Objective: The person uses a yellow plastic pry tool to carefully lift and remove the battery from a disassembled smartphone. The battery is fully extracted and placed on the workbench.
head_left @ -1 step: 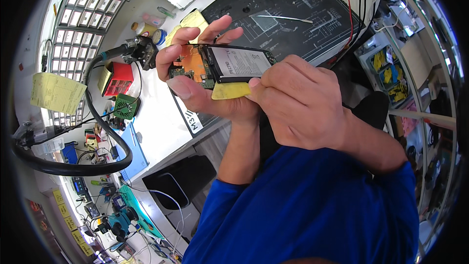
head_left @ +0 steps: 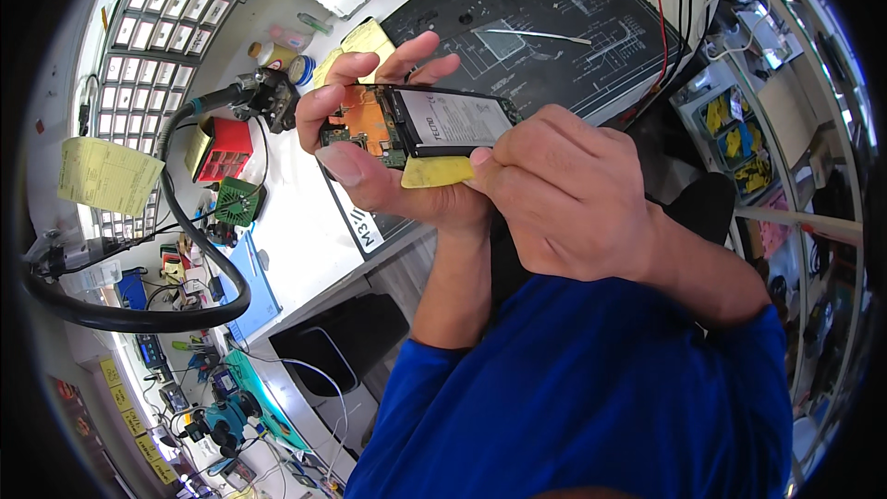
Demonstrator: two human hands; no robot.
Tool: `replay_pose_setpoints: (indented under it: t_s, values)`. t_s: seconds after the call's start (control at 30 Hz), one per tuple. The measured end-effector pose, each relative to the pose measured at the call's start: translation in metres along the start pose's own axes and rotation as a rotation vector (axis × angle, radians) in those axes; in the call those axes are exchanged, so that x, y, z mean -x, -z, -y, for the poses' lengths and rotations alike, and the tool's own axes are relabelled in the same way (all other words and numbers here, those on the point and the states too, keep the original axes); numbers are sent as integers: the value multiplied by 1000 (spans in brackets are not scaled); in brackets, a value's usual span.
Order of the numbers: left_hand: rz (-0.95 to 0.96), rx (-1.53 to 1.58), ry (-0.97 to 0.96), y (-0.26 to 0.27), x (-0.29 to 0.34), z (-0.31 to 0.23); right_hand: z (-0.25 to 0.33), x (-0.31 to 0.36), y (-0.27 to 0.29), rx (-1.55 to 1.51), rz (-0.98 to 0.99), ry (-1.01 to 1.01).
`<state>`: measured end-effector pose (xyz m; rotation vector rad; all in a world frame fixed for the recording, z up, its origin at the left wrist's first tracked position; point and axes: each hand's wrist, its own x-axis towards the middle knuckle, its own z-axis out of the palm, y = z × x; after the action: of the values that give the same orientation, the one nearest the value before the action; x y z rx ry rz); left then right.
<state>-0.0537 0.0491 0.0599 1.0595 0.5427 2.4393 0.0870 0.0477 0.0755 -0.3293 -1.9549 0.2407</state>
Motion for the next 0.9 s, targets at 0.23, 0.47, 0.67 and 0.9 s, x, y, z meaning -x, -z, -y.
replay_pose_setpoints:
  t_s: [0.23,0.47,0.67,0.9]
  values:
    - [-77,-50,59,-8,-3,-7,-8,5,-11,-1,-77,30]
    - [-60,40,125,-2,-2,2,-13,5,-9,-8,-59,6]
    - [-54,-49,-21,1,1,6,-2,-4,1,-137,26,-93]
    - [-22,-122,-114,0,-2,7,1,-7,3,-116,30,-116]
